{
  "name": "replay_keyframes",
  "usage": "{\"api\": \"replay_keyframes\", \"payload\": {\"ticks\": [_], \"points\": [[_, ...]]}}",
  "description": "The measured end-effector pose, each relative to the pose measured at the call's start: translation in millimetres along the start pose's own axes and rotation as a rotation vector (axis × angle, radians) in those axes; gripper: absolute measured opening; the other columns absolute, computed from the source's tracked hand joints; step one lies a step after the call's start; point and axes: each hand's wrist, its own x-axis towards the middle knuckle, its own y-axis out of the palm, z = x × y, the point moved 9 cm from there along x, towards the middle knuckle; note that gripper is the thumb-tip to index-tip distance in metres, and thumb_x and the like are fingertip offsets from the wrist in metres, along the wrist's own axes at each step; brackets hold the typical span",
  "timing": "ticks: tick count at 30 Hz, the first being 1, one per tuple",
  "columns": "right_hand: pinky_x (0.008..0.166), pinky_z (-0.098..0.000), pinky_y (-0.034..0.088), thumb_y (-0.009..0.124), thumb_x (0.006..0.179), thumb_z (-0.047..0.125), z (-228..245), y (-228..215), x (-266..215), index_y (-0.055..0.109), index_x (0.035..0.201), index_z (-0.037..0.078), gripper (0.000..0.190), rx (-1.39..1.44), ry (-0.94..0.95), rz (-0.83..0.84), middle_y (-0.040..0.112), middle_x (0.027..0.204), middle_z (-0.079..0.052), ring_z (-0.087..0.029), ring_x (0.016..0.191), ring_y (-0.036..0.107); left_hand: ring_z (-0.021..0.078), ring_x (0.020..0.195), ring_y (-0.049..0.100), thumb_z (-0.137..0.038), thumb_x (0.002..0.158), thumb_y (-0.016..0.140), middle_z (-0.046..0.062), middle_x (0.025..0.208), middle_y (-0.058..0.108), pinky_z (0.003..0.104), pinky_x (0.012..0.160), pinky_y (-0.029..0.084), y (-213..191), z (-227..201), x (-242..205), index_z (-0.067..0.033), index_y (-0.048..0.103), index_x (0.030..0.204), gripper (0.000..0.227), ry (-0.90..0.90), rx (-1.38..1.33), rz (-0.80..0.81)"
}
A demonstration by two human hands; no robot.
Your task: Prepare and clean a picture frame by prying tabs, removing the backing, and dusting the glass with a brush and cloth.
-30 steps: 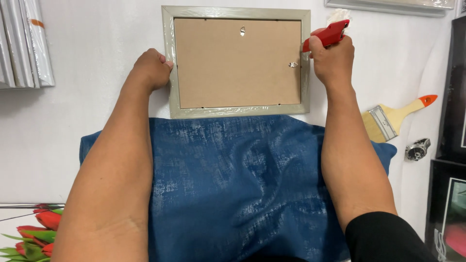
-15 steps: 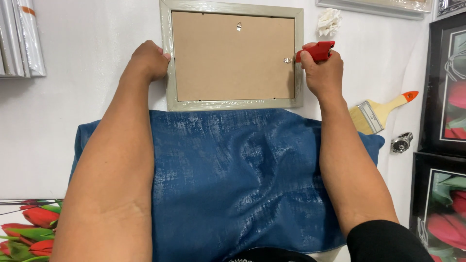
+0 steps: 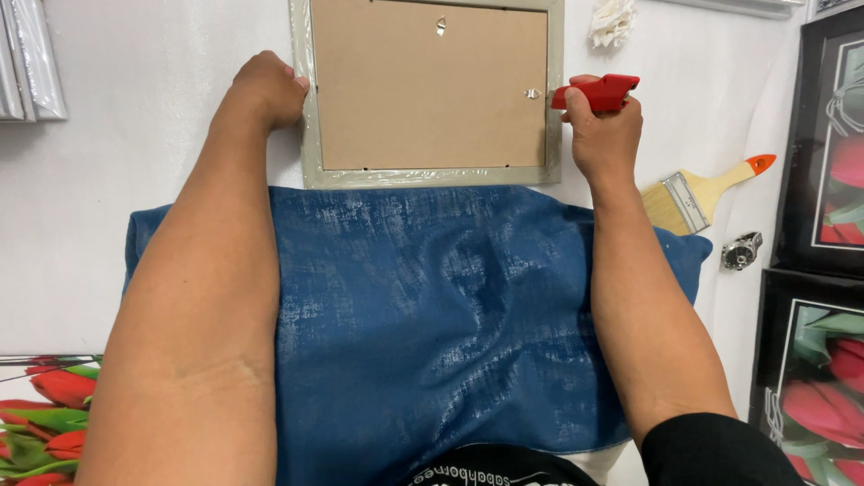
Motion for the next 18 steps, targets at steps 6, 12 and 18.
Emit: {"api": "replay_keyframes", "payload": {"ticks": [6,12,18], "points": [[0.069,-0.0256,0.062,0.07,0.094,0.019,-4.0,-1.6,-5.3,0.072,0.112,0.003,0.024,-0.119,-0.018,0.005,0.075,0.097,-0.014,-0.018,0.079,0.076,0.0388,0.094,0.07,-0.021,0.101,0.067,0.023,0.105,0.073,0.048,0.089,0.055,0.4,1.8,3.9,0.0011,0.07,0.112,0.025,0.067,0.019,-0.056],[0.063,-0.0253,0.057,0.065,0.094,0.017,7.1,-4.7,-28.2,0.074,0.105,0.001,0.022,-0.216,0.07,0.116,0.075,0.082,-0.01,-0.014,0.067,0.072,0.0389,0.093,0.071,-0.021,0.102,0.068,0.024,0.104,0.072,0.049,0.089,0.055,2.3,3.0,7.2,0.0007,0.071,0.112,0.024,0.071,0.033,-0.062],[0.058,-0.0286,0.056,0.066,0.092,0.02,-3.6,-7.3,-36.5,0.077,0.1,0.002,0.023,-0.341,0.142,0.144,0.074,0.075,-0.01,-0.018,0.061,0.068,0.037,0.096,0.071,-0.022,0.102,0.067,0.023,0.106,0.072,0.048,0.091,0.055,-0.5,1.9,2.3,-0.0004,0.069,0.114,0.025,0.035,0.022,-0.059]]}}
